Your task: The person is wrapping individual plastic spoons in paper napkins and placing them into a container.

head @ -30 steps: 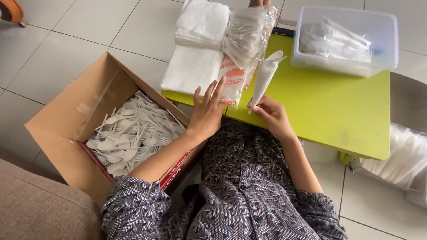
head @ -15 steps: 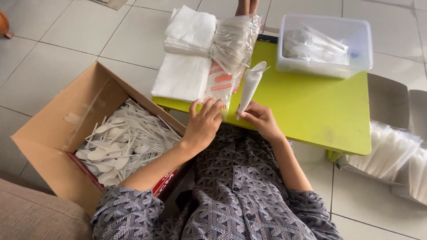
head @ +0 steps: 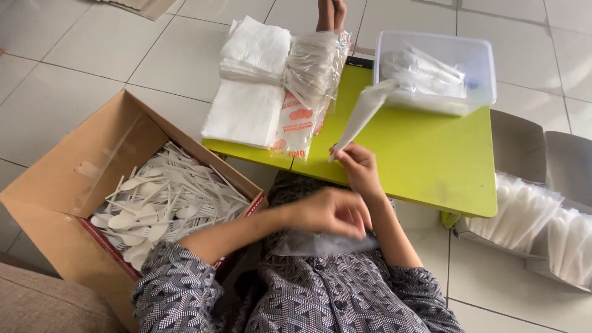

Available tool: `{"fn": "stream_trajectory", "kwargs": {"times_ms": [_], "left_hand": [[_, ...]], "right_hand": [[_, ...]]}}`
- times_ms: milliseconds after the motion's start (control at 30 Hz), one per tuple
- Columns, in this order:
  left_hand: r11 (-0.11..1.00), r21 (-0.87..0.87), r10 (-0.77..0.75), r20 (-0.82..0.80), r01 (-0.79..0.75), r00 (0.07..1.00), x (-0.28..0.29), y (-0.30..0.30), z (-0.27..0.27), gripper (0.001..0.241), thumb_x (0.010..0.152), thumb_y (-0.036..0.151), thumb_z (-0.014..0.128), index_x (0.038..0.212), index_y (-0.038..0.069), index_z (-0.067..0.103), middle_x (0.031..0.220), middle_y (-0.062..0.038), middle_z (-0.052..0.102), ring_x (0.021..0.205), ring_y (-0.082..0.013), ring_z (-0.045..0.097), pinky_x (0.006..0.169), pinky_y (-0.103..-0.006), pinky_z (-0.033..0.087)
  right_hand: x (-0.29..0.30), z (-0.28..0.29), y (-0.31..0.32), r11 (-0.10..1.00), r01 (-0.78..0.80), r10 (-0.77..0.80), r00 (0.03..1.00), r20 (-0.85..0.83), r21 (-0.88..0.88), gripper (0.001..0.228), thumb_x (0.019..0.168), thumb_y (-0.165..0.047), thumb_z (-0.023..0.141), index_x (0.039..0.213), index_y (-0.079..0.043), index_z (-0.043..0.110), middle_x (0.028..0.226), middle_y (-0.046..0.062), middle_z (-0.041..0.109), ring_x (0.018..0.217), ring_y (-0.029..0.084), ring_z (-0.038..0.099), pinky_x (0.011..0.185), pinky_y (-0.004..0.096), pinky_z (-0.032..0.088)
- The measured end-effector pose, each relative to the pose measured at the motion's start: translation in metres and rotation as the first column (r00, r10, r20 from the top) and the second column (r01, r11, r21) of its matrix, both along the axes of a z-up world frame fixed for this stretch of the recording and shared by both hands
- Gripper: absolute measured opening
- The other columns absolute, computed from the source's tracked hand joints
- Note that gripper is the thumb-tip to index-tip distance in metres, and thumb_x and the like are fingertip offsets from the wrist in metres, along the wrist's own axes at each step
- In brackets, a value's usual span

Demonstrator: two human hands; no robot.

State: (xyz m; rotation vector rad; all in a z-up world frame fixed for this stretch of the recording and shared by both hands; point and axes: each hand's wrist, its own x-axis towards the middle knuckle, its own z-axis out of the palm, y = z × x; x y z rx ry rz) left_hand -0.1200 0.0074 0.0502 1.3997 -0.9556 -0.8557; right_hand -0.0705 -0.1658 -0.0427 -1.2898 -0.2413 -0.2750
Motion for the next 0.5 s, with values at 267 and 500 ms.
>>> {"fn": "stream_trajectory", "kwargs": {"times_ms": [267, 500], "left_hand": [[0.863, -0.065, 0.502, -0.003, -0.501, 0.865, 0.088, 0.031, -0.058, 0.029, 0.087, 0.017, 0.084, 0.112, 0.014, 0.07, 0.09, -0.004, 0.076, 0.078, -0.0103, 0.07, 0.074, -0.0248, 0.058], [0.799, -0.156, 0.6, 0.172, -0.58, 0.781, 0.079, 0.028, -0.055, 0.013, 0.092, 0.012, 0.079, 0.104, 0.014, 0.074, 0.083, 0.0, 0.075, 0.075, -0.0038, 0.066, 0.071, -0.0226, 0.056]], "right_hand": [[-0.003, 0.025, 0.003, 0.909, 0.108, -0.085, 0.994, -0.073, 0.403, 0.012, 0.107, -0.008, 0.057, 0.1, -0.006, 0.066, 0.102, 0.008, 0.068, 0.089, 0.011, 0.067, 0.087, 0.027, 0.053], [-0.012, 0.032, 0.011, 0.989, 0.129, -0.121, 0.988, -0.092, 0.078, 0.009, 0.098, -0.006, 0.071, 0.1, 0.002, 0.07, 0.098, 0.015, 0.071, 0.091, 0.015, 0.067, 0.091, 0.033, 0.054]]}}
